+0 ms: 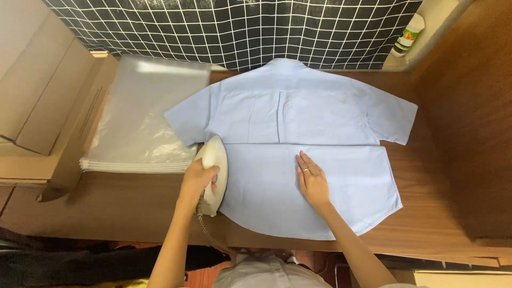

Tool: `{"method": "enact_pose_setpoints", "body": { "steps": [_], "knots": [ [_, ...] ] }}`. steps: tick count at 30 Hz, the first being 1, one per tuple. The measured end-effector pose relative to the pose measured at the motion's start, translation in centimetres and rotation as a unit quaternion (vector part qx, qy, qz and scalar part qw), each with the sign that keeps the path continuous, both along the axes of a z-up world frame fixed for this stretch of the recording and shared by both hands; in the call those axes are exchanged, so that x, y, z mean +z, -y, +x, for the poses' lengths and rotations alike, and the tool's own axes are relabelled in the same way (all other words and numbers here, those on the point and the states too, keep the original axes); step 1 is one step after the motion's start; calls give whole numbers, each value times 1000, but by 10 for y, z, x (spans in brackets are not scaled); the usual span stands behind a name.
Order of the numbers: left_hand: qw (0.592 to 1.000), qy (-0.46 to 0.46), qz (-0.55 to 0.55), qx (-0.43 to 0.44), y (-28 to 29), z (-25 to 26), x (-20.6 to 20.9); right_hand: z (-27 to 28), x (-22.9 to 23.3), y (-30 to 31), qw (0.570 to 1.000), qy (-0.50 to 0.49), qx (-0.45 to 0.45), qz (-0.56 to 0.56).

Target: Ironing a blue button-down shirt and folding it neatly for storage or sale.

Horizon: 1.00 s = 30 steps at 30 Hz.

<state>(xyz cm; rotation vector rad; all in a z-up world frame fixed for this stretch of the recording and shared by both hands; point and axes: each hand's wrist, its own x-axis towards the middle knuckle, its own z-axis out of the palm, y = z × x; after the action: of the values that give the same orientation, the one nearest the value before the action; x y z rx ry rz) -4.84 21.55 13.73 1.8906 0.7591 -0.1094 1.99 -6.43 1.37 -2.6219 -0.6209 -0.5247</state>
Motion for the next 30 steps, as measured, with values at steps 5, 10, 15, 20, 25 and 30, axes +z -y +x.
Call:
{"method": "enact_pose_setpoints", "body": {
  "steps": [5, 10, 15, 20, 25, 30],
  "knots": [
    [1000, 22, 16, -1, 13, 3, -7, 1, -2, 2, 1000, 4, -4, -8],
    [998, 33, -13, -44, 60, -3, 18, 0, -4, 0, 1000, 3, -8, -15],
    [967, 112, -198, -116, 99, 7, -25, 0, -7, 1, 999, -30, -6, -17],
    [970, 105, -179, -124, 89, 13, -44, -1, -4, 0, 999, -26, -10, -19],
    [992, 57, -71, -83, 49, -7, 5, -2, -2, -1, 999, -22, -15, -31],
    [999, 19, 26, 42, 14, -22, 6, 0, -7, -1, 999, -5, -17, -31]
  ]
}}
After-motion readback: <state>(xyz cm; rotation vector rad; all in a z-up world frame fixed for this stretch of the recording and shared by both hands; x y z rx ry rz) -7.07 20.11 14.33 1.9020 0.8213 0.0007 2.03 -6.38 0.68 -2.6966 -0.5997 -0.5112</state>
